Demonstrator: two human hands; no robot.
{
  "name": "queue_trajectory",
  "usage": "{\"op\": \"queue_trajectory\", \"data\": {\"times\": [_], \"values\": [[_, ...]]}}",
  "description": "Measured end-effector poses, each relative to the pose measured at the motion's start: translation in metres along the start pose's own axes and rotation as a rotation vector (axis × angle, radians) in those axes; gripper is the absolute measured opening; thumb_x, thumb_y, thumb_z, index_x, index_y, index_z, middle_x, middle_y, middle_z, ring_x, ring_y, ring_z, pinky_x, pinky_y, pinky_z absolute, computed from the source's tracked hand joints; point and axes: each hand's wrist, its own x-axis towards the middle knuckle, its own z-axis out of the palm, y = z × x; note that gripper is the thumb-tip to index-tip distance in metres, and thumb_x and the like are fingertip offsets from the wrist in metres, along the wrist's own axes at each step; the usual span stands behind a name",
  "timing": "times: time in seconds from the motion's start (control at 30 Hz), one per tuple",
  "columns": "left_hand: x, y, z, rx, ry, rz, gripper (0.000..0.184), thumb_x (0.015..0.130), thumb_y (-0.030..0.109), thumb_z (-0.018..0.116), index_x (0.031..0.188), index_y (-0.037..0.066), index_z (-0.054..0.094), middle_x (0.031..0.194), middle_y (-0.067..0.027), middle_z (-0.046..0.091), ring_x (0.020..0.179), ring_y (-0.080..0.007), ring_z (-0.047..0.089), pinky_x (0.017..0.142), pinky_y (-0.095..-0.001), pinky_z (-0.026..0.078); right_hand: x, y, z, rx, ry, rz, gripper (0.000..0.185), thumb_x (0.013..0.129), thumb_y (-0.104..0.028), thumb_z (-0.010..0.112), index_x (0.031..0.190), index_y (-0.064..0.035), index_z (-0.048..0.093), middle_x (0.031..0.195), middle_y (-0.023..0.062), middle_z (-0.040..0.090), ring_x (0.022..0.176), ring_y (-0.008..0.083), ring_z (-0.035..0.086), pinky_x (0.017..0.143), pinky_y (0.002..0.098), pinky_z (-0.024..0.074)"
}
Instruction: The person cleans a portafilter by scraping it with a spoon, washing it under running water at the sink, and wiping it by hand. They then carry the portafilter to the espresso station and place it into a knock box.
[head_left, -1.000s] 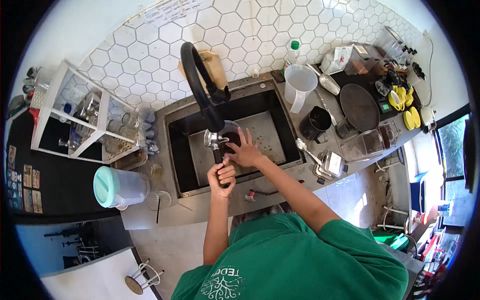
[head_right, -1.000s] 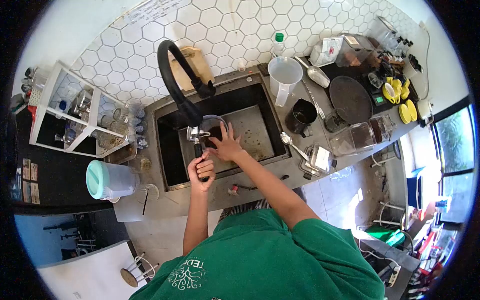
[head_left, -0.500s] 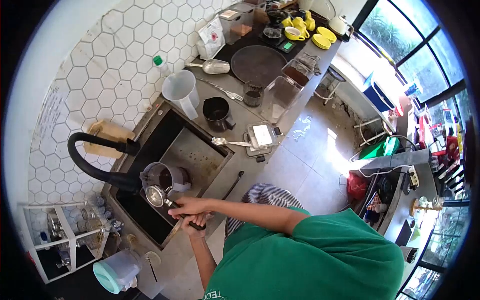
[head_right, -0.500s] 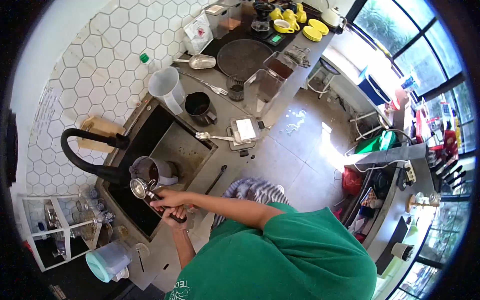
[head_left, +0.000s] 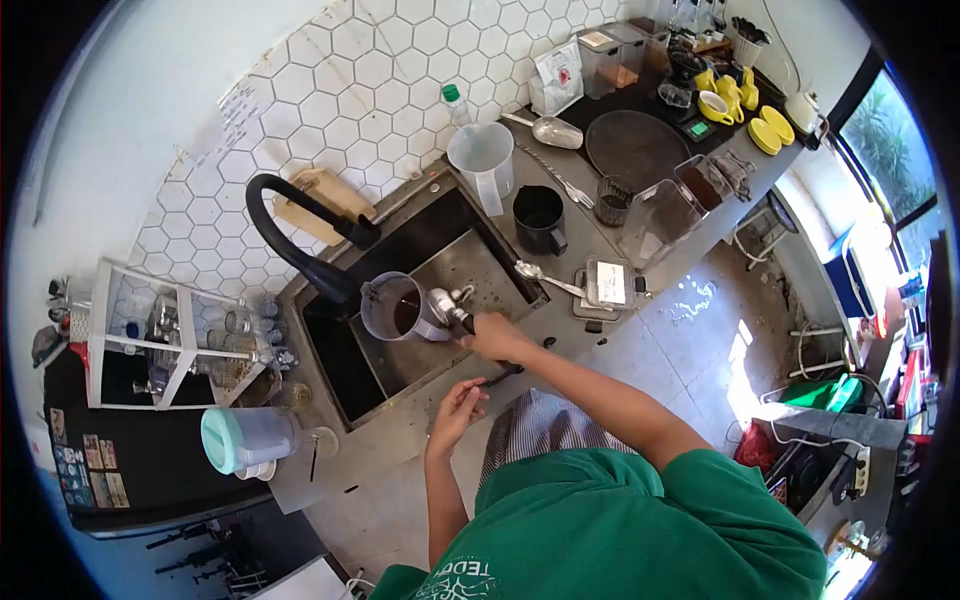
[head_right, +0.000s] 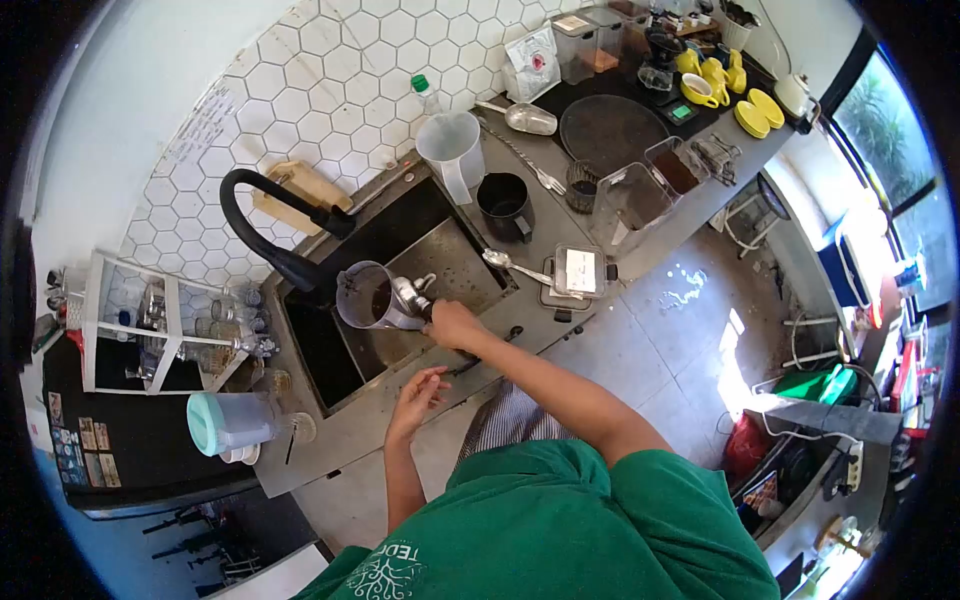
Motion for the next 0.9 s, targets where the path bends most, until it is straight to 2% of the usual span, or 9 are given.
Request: {"op": "queue_trajectory", "data": {"times": [0.07,0.37,0.53,0.6,0.63,0.7,0.77,0.87,0.9], "values": [[-0.005,-0.019,-0.003,-0.014,0.115,0.067,0.028,0.090,0.029,0.047,0.109,0.009,0.054,0.090,0.0003,0.058,0.072,-0.0071,0.051,0.062,-0.0209,0.039,-0.005,0.002,0.000,-0.928,0.480,-0.238,0.034,0.077,-0.026,0.062,0.087,0.0054,0.054,0.088,0.0209,0.061,0.081,0.0345,0.060,0.069,0.0434,0.0471],[-0.031,-0.031,-0.018,-0.146,0.321,0.117,0.024,0.090,0.028,0.047,0.105,0.011,0.057,0.077,0.0028,0.055,0.061,-0.0037,0.042,0.056,-0.0180,0.035,0.001,-0.013,-0.001,-0.912,0.226,-0.101,0.050,0.072,-0.026,0.064,0.106,0.0070,0.050,0.103,0.0237,0.057,0.096,0.0365,0.055,0.081,0.0393,0.0451],[-0.037,-0.045,-0.020,-0.161,0.346,0.099,0.026,0.090,0.029,0.048,0.105,0.011,0.057,0.077,0.0021,0.055,0.062,-0.0043,0.043,0.057,-0.0182,0.036,-0.006,-0.012,-0.005,-0.673,0.126,-0.251,0.041,0.070,-0.018,0.066,0.104,-0.0001,0.052,0.096,0.0192,0.059,0.077,0.0288,0.062,0.064,0.0405,0.0492],[-0.041,-0.045,-0.019,-0.157,0.320,0.113,0.026,0.090,0.030,0.048,0.105,0.011,0.057,0.077,0.0017,0.055,0.063,-0.0044,0.043,0.059,-0.0182,0.036,-0.021,-0.005,0.006,-1.269,0.687,-0.635,0.033,0.069,-0.012,0.065,0.098,-0.0004,0.053,0.077,0.0134,0.058,0.061,0.0209,0.060,0.050,0.0332,0.0476],[-0.044,-0.046,-0.019,-0.177,0.338,0.107,0.026,0.090,0.030,0.048,0.105,0.011,0.057,0.077,0.0017,0.055,0.063,-0.0044,0.043,0.059,-0.0182,0.036,-0.018,-0.009,0.003,-1.282,0.659,-0.642,0.033,0.069,-0.012,0.065,0.098,-0.0004,0.053,0.077,0.0134,0.058,0.061,0.0209,0.060,0.050,0.0332,0.0476],[-0.046,-0.044,-0.023,-0.181,0.341,0.114,0.026,0.089,0.031,0.048,0.104,0.012,0.057,0.077,0.0016,0.055,0.063,-0.0047,0.044,0.060,-0.0184,0.037,-0.002,-0.031,-0.013,-0.675,0.165,0.026,0.030,0.069,-0.009,0.063,0.095,-0.0001,0.052,0.065,0.0105,0.055,0.054,0.0171,0.057,0.045,0.0289,0.0450],[-0.051,-0.047,-0.029,-0.191,0.363,0.103,0.026,0.089,0.030,0.048,0.104,0.010,0.057,0.079,0.0006,0.056,0.069,-0.0058,0.048,0.061,-0.0196,0.039,0.030,-0.005,-0.029,-0.276,-0.038,0.192,0.027,0.068,-0.010,0.064,0.090,0.0001,0.052,0.063,0.0125,0.056,0.052,0.0172,0.057,0.046,0.0314,0.0452],[-0.048,-0.048,-0.041,-0.207,0.388,0.089,0.025,0.089,0.029,0.049,0.104,0.010,0.057,0.081,-0.0001,0.058,0.075,-0.0072,0.053,0.063,-0.0211,0.041,0.015,0.011,-0.022,-1.240,0.586,-0.404,0.027,0.069,-0.010,0.056,0.092,0.0034,0.055,0.067,0.0191,0.060,0.061,0.0280,0.062,0.054,0.0363,0.0494],[-0.053,-0.054,-0.043,-0.208,0.391,0.055,0.026,0.089,0.029,0.049,0.104,0.010,0.057,0.081,0.0001,0.057,0.075,-0.0074,0.053,0.063,-0.0212,0.041,0.021,0.024,-0.030,-1.246,0.574,-0.394,0.027,0.069,-0.010,0.056,0.092,0.0034,0.055,0.067,0.0191,0.060,0.061,0.0280,0.062,0.054,0.0363,0.0494]]}}
